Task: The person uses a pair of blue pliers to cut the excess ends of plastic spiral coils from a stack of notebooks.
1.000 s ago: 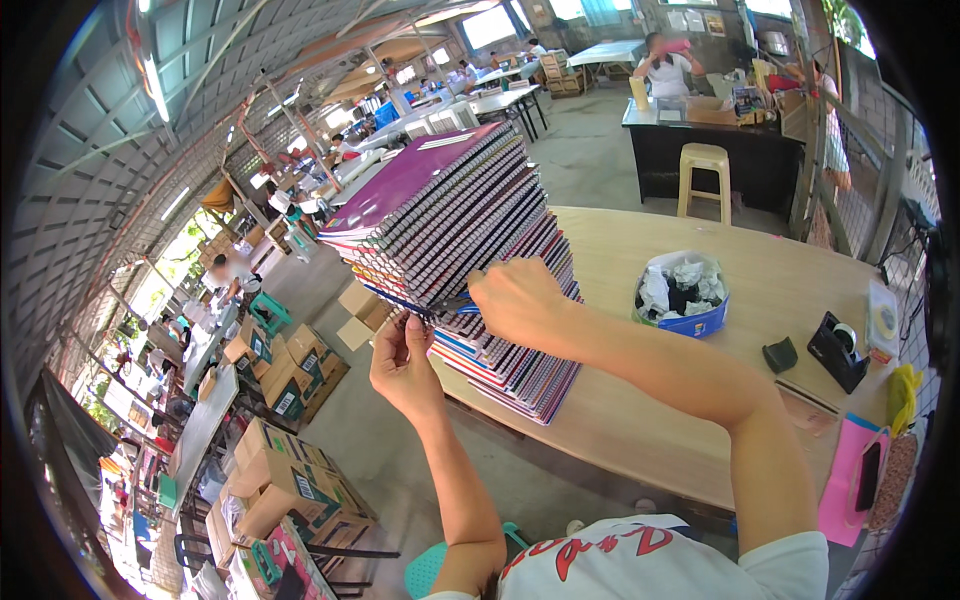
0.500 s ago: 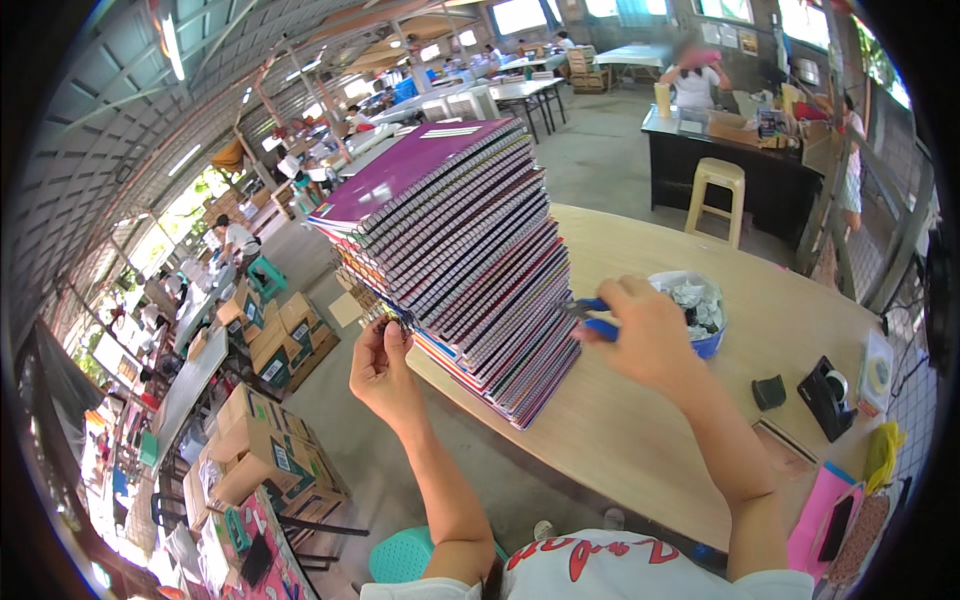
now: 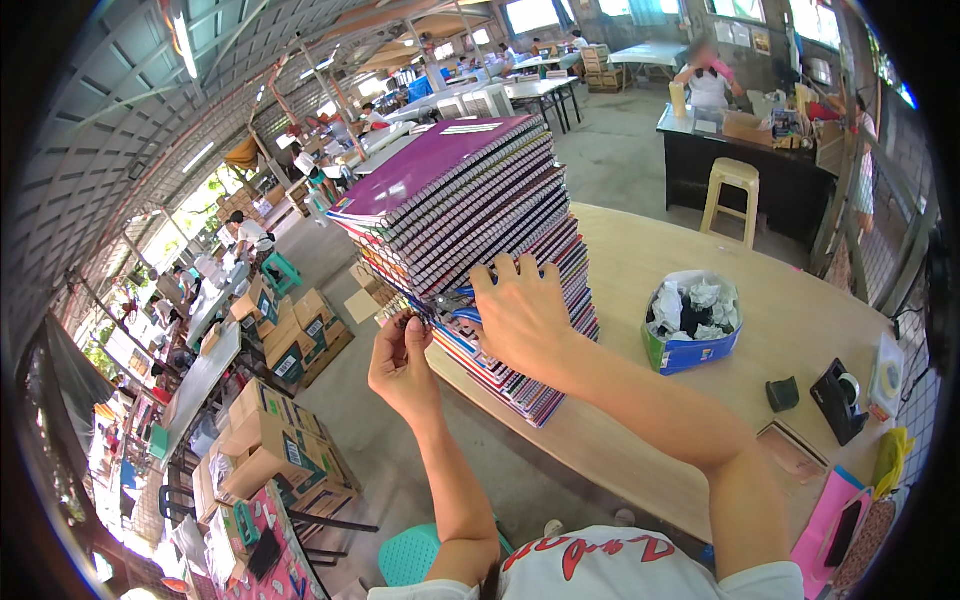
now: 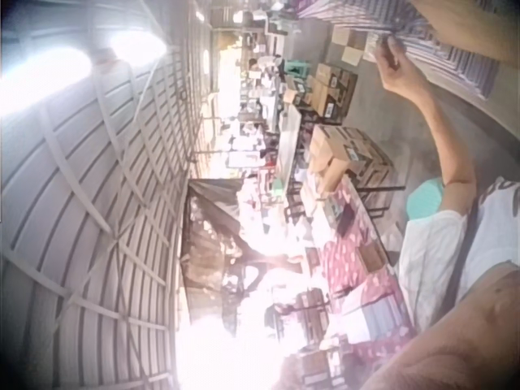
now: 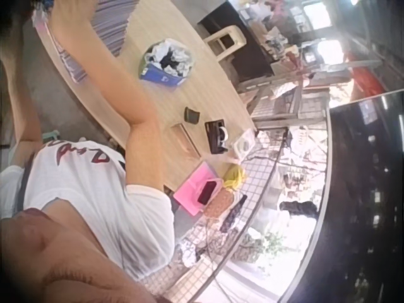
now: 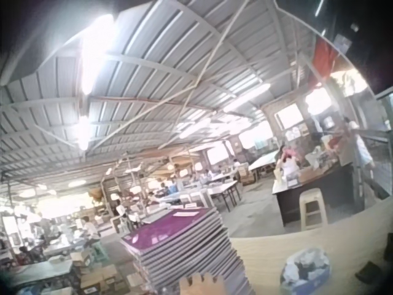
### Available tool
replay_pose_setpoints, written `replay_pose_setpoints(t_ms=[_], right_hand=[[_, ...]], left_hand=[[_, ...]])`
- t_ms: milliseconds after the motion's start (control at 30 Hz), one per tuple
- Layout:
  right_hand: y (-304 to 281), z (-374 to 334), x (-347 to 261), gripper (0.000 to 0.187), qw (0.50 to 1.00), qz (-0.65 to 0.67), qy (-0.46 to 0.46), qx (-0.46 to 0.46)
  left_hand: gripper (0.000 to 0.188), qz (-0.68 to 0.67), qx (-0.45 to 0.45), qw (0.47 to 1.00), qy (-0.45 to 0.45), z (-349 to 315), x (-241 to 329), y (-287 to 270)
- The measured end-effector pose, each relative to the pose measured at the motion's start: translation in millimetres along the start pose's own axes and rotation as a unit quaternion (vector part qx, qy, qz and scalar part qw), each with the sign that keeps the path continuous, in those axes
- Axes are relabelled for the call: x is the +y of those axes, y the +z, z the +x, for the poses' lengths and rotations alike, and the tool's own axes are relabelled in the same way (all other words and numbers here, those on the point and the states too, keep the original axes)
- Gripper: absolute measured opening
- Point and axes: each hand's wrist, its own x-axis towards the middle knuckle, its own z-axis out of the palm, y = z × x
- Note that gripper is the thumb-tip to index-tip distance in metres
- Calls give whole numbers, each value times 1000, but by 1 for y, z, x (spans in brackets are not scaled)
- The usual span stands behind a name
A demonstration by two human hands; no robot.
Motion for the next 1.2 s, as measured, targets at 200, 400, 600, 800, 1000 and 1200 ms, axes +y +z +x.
replay_pose_setpoints(t_ms=[200,400,600,800,1000,1200], right_hand=[[-5,4,-5,36,1000,-10,11,-22],[-6,4,-5,33,1000,-24,2,-9],[-2,13,1,16,999,-22,-19,-18],[-5,18,12,14,996,37,-77,-21],[-40,5,54,18,999,26,-8,34],[-123,-63,142,34,962,152,209,84]], left_hand=[[16,13,-4,1000,-6,2,0,-2],[20,-2,-17,1000,2,0,-3,-3],[16,14,-15,1000,-8,1,4,-2],[16,5,13,1000,5,-2,-1,2],[14,-35,19,997,-60,-16,13,-6],[17,-160,-331,893,-261,-154,-39,124]])
